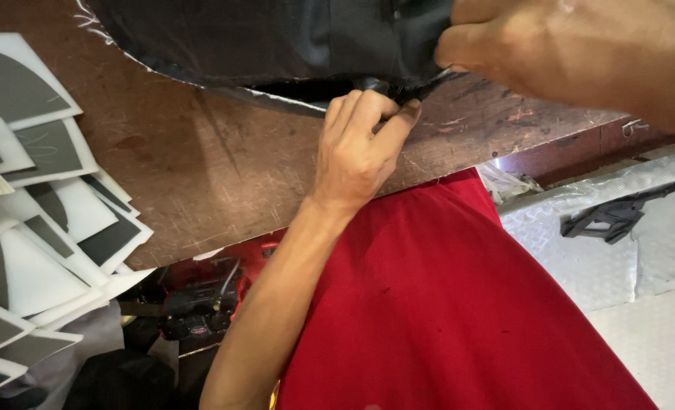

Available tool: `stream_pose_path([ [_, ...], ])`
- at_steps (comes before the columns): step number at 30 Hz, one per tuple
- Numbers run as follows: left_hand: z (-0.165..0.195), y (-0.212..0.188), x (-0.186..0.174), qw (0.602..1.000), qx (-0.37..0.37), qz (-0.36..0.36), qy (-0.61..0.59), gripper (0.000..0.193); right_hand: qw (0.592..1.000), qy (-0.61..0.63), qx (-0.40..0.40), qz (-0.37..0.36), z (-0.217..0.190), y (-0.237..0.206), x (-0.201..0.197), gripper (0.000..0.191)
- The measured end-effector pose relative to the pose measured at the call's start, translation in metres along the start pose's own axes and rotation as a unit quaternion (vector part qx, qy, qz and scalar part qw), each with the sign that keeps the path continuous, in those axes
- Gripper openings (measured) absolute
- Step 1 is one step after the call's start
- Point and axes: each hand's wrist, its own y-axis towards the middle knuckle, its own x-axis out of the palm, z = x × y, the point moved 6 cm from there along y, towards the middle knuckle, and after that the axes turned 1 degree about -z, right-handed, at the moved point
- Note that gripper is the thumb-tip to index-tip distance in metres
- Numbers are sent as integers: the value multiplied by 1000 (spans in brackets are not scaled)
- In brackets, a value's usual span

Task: The person works at a wooden workbench on a black fabric bag, aligning and pressing a zipper tape along the bag's open edge, working section by section along the seam and smoothing the fabric and zipper strip into place by hand.

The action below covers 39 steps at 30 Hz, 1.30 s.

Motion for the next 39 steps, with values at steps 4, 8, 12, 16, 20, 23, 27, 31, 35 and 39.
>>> stream_pose_path([
  [4,0,0,0,1000,-3,0,-1,5,998,55,15,-6,6,-2,0,18],
  [8,0,0,0,1000,-3,4,-2,6,997,-39,-8,-62,3,0,7,13],
  [12,0,1,-1,1000,1,3,1,6,996,86,0,-8,3,0,1,13],
  [16,-1,2,-1,1000,3,-1,-3,4,997,48,21,-48,7,-3,6,17],
  [20,-1,3,-1,1000,4,-8,-7,4,989,146,23,12,8,-2,0,6],
  [23,-1,3,-1,1000,9,-11,-5,3,990,138,13,-17,5,-1,3,4],
  [27,-1,2,-1,1000,2,-7,-7,3,982,180,45,-32,11,1,2,11],
  [31,-2,2,0,1000,1,-8,-9,4,971,227,34,67,12,7,-16,12],
  [35,-3,2,-1,1000,1,-8,-11,6,994,75,5,-73,5,12,-3,12],
  [39,-1,2,-3,1000,-1,-5,-13,8,985,133,27,-108,10,6,5,14],
])
